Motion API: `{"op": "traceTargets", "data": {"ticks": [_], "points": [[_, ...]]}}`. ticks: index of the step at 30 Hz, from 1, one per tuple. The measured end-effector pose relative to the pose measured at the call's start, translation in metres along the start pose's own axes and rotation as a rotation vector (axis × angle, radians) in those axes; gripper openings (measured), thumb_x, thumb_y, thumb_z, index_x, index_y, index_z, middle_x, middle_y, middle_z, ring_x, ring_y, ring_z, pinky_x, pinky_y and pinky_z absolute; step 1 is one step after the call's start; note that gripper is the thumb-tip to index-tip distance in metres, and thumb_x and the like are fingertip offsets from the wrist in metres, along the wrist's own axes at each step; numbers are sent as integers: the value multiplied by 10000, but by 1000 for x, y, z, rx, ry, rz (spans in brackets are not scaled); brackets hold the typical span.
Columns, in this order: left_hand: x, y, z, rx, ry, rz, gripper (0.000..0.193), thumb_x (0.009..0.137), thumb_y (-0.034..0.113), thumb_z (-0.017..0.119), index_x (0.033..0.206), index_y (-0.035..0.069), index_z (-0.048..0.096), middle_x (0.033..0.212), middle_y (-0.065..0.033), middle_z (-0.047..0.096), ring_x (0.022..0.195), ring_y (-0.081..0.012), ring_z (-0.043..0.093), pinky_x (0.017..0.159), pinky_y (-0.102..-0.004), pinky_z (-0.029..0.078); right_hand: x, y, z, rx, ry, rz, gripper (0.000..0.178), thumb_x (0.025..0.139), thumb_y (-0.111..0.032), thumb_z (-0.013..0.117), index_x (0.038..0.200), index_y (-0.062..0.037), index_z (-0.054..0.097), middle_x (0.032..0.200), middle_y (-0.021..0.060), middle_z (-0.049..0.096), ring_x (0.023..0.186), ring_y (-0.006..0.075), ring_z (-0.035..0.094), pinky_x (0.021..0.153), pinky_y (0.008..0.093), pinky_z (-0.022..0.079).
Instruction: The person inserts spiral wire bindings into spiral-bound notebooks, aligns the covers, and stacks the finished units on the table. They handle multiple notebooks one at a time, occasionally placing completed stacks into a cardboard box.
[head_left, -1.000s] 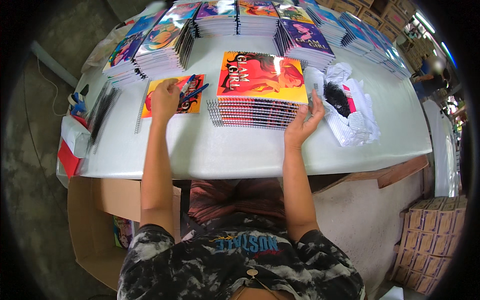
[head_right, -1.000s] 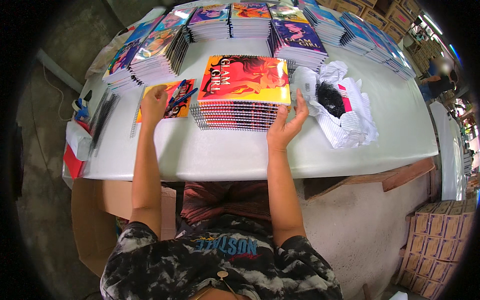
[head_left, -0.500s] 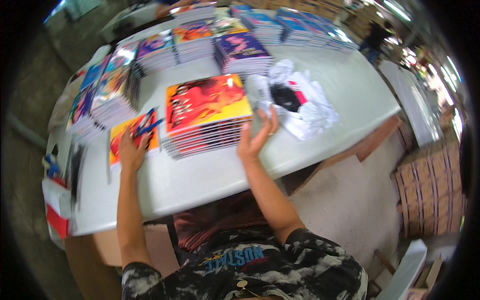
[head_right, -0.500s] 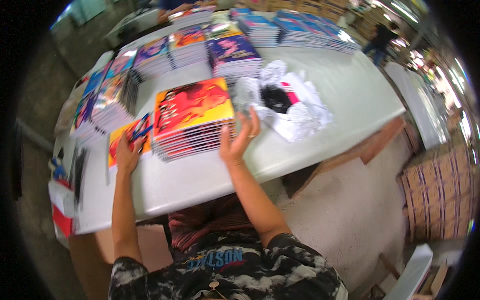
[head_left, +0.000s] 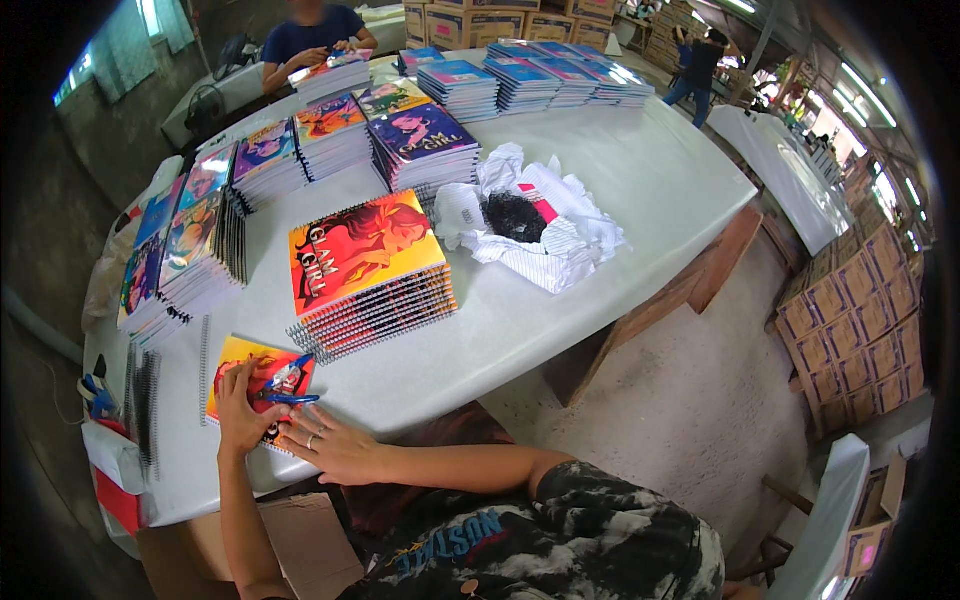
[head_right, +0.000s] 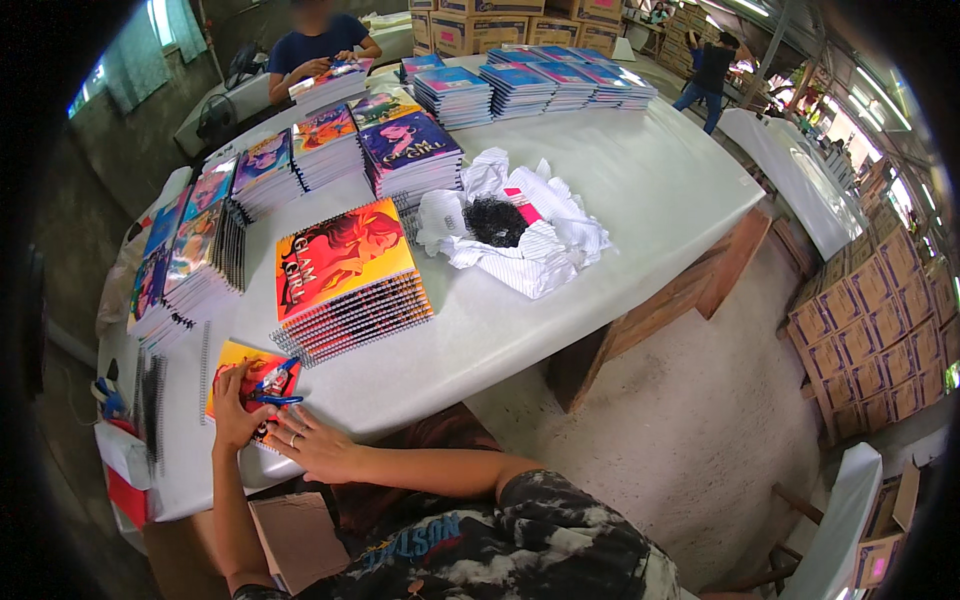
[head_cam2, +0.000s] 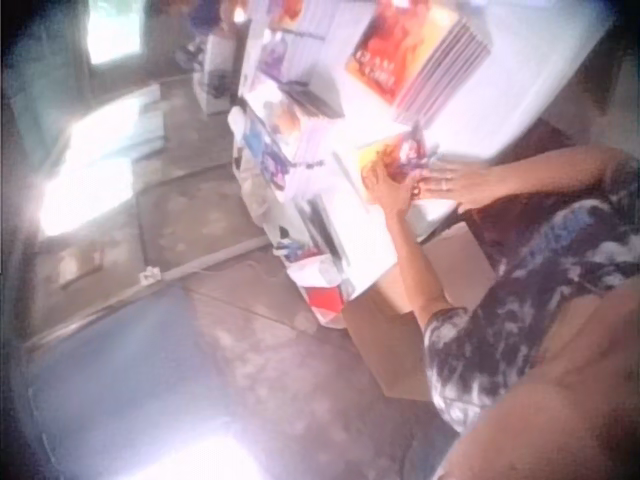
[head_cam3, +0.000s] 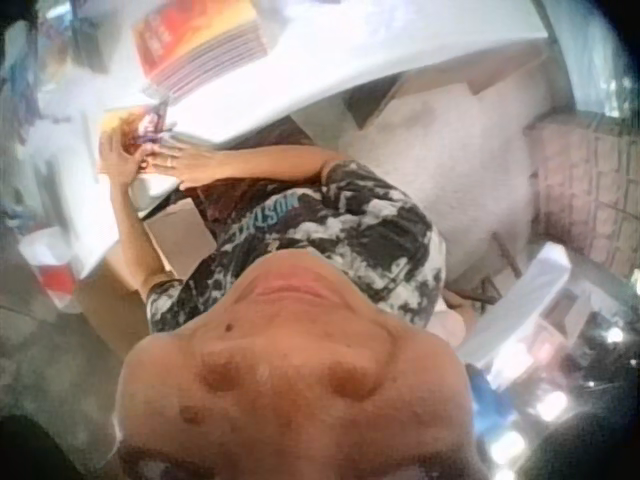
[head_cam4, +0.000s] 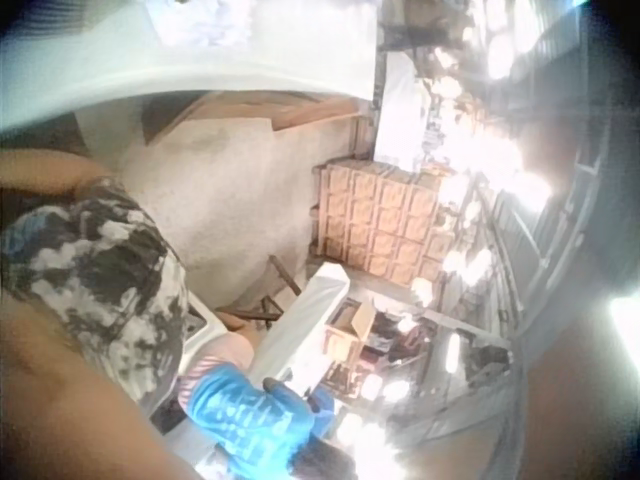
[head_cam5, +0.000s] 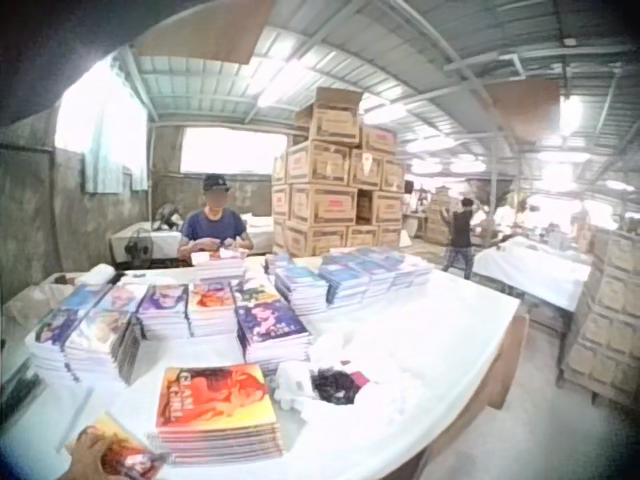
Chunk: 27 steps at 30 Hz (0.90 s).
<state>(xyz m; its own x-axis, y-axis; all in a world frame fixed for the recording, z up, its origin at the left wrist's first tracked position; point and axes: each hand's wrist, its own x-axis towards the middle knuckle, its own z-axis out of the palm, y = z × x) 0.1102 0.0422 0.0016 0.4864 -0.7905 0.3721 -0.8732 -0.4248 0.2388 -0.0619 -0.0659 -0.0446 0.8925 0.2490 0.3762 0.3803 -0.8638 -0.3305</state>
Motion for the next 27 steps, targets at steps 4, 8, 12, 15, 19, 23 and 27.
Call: {"op": "traceTargets", "data": {"ticks": [4, 8, 12, 15, 19, 23, 27], "points": [[33, 23, 7, 145, -189, -336, 741, 613, 530, 708, 1147, 53, 518, 1034, -114, 551, 1043, -314, 473, 872, -423, 377, 2, 5, 19, -55, 43, 8, 772, 691, -323, 707, 1322, -58, 350, 1360, 131, 352, 1294, 331, 262, 1072, 492, 176], [55, -15, 34, 387, 222, -378, 621, 777, 518, 579, 1181, 51, 509, 1107, -155, 533, 1043, -343, 492, 904, -432, 376, 6, 0, -2, -13, 11, 16, 705, 701, -314, 694, 1297, -85, 393, 1323, 88, 403, 1246, 297, 333, 1064, 461, 217], [45, -39, 34, 325, 97, -585, 513, 821, 411, 559, 1164, 33, 510, 1124, -178, 511, 1070, -343, 465, 919, -461, 352, 3, 2, 3, -10, 114, -12, 662, 682, -312, 702, 1244, -86, 434, 1247, 90, 451, 1147, 277, 408, 1023, 454, 278], [26, -36, 36, 176, 123, -342, 453, 805, 334, 595, 1121, 16, 536, 1045, -188, 545, 1008, -361, 495, 900, -424, 380, -1, 0, 10, -60, 163, -28, 550, 716, -263, 655, 1208, -89, 479, 1256, 86, 447, 1139, 264, 407, 1011, 443, 294], [8, -12, 9, -118, -54, -331, 449, 790, 232, 608, 1160, -9, 523, 1123, -220, 542, 1081, -350, 489, 932, -387, 382, -8, 8, 4, 12, 374, -141, 365, 747, -149, 585, 1107, -95, 565, 1081, 69, 552, 1042, 233, 481, 928, 390, 379], [-19, -28, -50, -1416, -10, -373, 685, 740, 292, 673, 1318, 50, 396, 1337, -178, 413, 1223, -259, 414, 1003, -373, 325, -1, 17, -58, 441, 660, 40, 256, 738, -40, 570, 984, -71, 634, 892, 89, 617, 819, 265, 586, 741, 377, 458], [-30, 39, -62, -1424, 68, -100, 610, 741, 262, 673, 1247, 22, 430, 1239, -153, 475, 1134, -241, 470, 965, -378, 357, -12, 29, -93, 1156, 839, 296, 158, 848, -129, 614, 949, -7, 607, 837, 52, 630, 770, 92, 579, 694, 255, 478]]}}
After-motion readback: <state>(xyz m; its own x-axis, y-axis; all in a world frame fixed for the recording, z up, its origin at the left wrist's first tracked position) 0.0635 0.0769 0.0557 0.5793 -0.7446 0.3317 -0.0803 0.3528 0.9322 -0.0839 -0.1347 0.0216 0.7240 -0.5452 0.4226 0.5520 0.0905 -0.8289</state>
